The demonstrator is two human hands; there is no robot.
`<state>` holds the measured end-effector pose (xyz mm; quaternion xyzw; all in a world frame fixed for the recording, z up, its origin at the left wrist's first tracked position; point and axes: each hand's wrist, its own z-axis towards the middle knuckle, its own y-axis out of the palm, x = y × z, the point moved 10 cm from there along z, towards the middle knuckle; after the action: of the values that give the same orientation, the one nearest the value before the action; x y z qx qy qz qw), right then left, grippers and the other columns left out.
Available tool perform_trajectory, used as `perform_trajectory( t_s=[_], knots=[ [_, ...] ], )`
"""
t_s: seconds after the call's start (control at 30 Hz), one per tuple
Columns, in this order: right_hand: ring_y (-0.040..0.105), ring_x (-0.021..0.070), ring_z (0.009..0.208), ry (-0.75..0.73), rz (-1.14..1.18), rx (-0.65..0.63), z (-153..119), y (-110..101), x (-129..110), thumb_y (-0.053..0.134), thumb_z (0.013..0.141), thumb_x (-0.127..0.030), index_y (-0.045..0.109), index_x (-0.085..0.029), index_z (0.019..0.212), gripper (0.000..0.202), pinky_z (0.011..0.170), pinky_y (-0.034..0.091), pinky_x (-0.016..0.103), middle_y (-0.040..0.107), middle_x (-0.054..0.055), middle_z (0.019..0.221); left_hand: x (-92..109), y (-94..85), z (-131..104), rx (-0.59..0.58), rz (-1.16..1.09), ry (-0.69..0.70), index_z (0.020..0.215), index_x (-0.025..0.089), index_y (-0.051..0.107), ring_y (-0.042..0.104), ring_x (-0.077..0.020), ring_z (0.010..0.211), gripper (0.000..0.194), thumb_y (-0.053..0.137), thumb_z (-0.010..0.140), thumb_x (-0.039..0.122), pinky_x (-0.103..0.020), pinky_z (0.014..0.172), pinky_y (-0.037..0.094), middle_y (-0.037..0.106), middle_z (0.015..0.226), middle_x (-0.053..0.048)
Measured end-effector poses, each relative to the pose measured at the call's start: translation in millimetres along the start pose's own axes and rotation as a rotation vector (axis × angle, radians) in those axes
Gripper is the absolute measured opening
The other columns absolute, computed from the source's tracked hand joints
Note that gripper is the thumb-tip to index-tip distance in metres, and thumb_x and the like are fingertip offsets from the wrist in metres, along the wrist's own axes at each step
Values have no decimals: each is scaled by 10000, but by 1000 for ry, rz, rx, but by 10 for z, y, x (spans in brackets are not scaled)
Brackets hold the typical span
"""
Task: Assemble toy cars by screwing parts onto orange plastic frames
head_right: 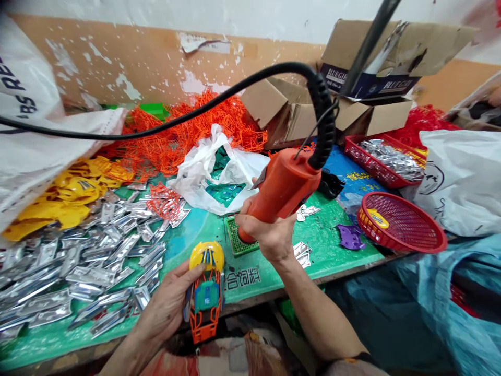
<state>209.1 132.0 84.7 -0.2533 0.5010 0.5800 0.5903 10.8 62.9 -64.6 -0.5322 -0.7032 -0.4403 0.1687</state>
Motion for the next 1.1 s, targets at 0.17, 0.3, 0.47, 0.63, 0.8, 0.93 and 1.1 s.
perform_trajectory(
  t_s=[0.17, 0.3, 0.47, 0.63, 0.8, 0.93, 1.1],
  knots=[
    [559, 140, 586, 0, -13, 10, -17, -28, 99, 746, 644, -176, 614, -193, 642, 133, 590, 470, 326, 595, -35, 658, -29, 10, 18, 27, -31, -29, 900, 144, 768, 645, -119, 539, 292, 836, 672, 312, -208, 554, 555, 762, 725, -45],
    [554, 138, 579, 16, -30, 1, -29, -3, 124, 736, 648, -184, 615, -187, 627, 123, 589, 470, 328, 600, -29, 653, -49, 9, 28, 33, -50, -40, 923, 144, 765, 662, -128, 571, 317, 843, 660, 302, -212, 562, 564, 771, 764, -54],
    [541, 134, 563, 33, -26, 11, -36, 6, 182, 737, 627, -178, 618, -186, 632, 119, 579, 465, 328, 604, -31, 638, -60, 3, 24, 41, -52, -48, 926, 136, 762, 664, -125, 560, 323, 846, 655, 292, -211, 558, 565, 774, 778, -62],
    [541, 127, 553, 49, -30, 19, -23, 5, 230, 738, 618, -176, 630, -186, 638, 110, 576, 462, 320, 616, -36, 645, -71, 11, 20, 34, -67, -58, 933, 131, 760, 662, -129, 530, 332, 845, 654, 289, -226, 546, 568, 775, 770, -69],
    [546, 131, 551, 42, -42, 15, -38, 31, 199, 731, 630, -153, 618, -193, 599, 123, 587, 461, 331, 612, -35, 634, -68, 2, 41, 41, -75, -55, 921, 125, 762, 671, -134, 558, 338, 854, 646, 299, -218, 542, 567, 772, 757, -72],
    [537, 131, 562, 41, -97, 11, -56, 67, 173, 730, 634, -167, 602, -204, 585, 141, 585, 474, 328, 596, -40, 615, -49, 15, 46, 37, -64, -46, 909, 119, 765, 679, -139, 580, 341, 862, 636, 298, -209, 543, 566, 775, 764, -77],
    [537, 129, 561, 43, -125, 21, -41, 64, 182, 729, 629, -176, 601, -203, 603, 133, 578, 481, 322, 604, -38, 626, -32, 30, 31, 47, -86, -52, 887, 113, 767, 674, -141, 557, 366, 883, 591, 295, -215, 527, 570, 771, 734, -73]
  ],
)
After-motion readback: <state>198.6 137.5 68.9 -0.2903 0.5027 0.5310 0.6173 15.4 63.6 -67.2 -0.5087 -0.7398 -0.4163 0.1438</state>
